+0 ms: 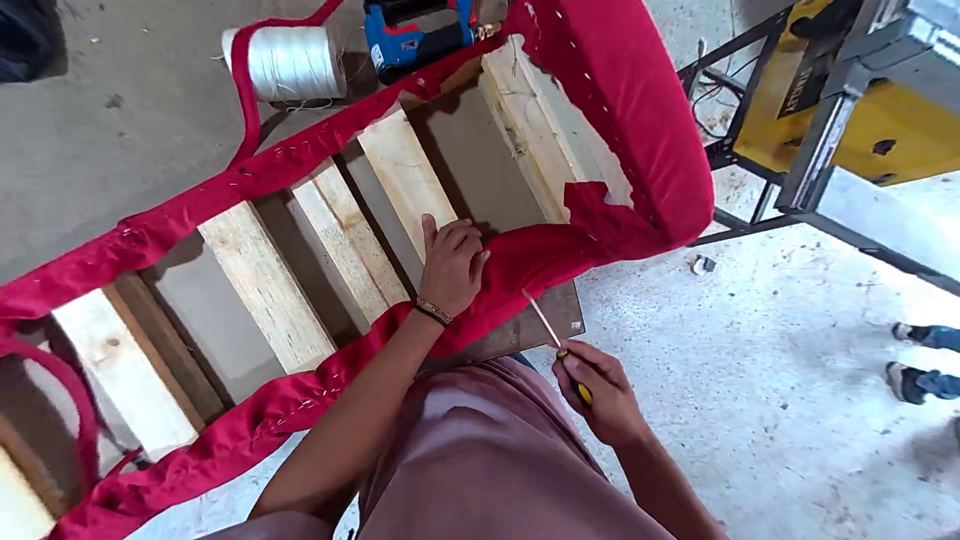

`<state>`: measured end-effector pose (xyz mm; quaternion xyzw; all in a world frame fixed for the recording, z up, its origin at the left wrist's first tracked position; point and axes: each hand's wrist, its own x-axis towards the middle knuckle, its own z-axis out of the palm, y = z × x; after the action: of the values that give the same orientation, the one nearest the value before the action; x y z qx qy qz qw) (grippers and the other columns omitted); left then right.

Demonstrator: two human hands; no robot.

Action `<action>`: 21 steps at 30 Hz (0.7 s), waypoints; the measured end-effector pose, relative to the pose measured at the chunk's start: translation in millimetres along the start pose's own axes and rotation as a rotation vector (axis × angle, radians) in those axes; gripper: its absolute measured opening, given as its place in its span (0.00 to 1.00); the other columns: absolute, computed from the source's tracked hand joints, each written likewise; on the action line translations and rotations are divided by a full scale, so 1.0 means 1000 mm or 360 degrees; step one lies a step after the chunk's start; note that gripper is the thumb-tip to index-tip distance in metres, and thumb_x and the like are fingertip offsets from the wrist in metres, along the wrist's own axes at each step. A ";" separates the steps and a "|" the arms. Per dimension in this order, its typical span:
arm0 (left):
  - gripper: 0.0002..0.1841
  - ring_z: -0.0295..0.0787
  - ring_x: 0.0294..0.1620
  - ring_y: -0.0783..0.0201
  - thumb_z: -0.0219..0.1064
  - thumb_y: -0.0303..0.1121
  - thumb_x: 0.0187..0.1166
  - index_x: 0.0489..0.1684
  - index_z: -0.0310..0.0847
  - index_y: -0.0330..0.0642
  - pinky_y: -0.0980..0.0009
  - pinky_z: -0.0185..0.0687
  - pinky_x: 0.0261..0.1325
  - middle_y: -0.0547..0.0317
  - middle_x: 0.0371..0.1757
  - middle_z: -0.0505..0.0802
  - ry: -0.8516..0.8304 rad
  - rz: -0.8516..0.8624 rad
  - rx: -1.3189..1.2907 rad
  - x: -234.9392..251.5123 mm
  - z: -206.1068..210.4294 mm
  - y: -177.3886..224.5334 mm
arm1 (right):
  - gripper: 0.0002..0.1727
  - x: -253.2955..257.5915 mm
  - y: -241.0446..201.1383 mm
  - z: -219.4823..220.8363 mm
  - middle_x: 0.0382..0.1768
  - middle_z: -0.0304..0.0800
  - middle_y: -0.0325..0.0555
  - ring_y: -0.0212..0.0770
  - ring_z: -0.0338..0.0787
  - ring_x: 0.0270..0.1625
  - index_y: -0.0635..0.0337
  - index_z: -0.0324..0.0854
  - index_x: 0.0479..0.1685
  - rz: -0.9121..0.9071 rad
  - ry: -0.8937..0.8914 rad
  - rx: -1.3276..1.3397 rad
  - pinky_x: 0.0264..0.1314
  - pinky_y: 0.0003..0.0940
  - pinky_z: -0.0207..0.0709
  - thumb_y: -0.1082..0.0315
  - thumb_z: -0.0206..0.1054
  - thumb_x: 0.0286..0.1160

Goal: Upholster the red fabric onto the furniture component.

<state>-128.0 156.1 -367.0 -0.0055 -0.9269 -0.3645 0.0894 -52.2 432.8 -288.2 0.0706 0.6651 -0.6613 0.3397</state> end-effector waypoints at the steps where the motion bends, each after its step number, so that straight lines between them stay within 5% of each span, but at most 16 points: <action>1: 0.08 0.76 0.82 0.52 0.67 0.35 0.83 0.37 0.88 0.42 0.35 0.35 0.94 0.55 0.60 0.93 -0.0007 -0.0005 -0.0020 0.001 -0.002 0.001 | 0.20 0.005 0.004 -0.002 0.22 0.82 0.37 0.25 0.69 0.13 0.59 0.85 0.66 -0.0037 0.0063 -0.0071 0.13 0.21 0.65 0.63 0.54 0.84; 4: 0.13 0.73 0.84 0.52 0.69 0.42 0.82 0.44 0.90 0.41 0.38 0.36 0.95 0.52 0.65 0.91 -0.0087 -0.0035 -0.0018 0.001 -0.012 0.003 | 0.22 0.011 0.012 -0.002 0.26 0.88 0.34 0.27 0.80 0.19 0.52 0.88 0.68 -0.0321 0.0191 -0.0976 0.21 0.28 0.77 0.59 0.57 0.82; 7: 0.22 0.58 0.93 0.51 0.75 0.53 0.74 0.48 0.90 0.41 0.42 0.32 0.97 0.49 0.77 0.83 -0.0361 -0.0025 0.0091 -0.002 -0.022 0.008 | 0.23 0.010 0.007 0.009 0.26 0.91 0.38 0.35 0.85 0.24 0.45 0.88 0.70 -0.0528 0.0199 -0.1513 0.28 0.42 0.83 0.57 0.56 0.81; 9: 0.18 0.54 0.94 0.50 0.76 0.48 0.75 0.43 0.92 0.39 0.44 0.31 0.97 0.47 0.80 0.81 -0.0410 0.0034 0.0074 -0.006 -0.022 0.006 | 0.22 0.010 0.003 0.014 0.28 0.92 0.41 0.40 0.89 0.26 0.44 0.89 0.69 -0.0568 0.0170 -0.1642 0.31 0.47 0.86 0.57 0.55 0.82; 13: 0.12 0.65 0.90 0.48 0.71 0.39 0.81 0.34 0.90 0.39 0.42 0.36 0.96 0.50 0.72 0.88 -0.0211 0.0209 -0.0021 -0.014 -0.013 -0.004 | 0.23 0.009 -0.011 0.024 0.25 0.89 0.42 0.44 0.89 0.25 0.43 0.90 0.68 -0.0613 0.0157 -0.1913 0.27 0.47 0.84 0.57 0.53 0.84; 21: 0.13 0.76 0.82 0.47 0.66 0.38 0.85 0.36 0.89 0.38 0.39 0.44 0.94 0.46 0.66 0.90 0.0021 0.0327 -0.0047 -0.019 -0.001 -0.012 | 0.21 0.007 -0.085 0.086 0.36 0.91 0.52 0.55 0.93 0.35 0.42 0.83 0.75 0.0168 -0.0044 -0.2509 0.31 0.51 0.85 0.60 0.54 0.88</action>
<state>-109.7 148.0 -377.7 -0.0993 -0.9154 -0.3670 0.1323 -72.8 341.1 -211.7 -0.1677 0.9292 0.0212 0.3287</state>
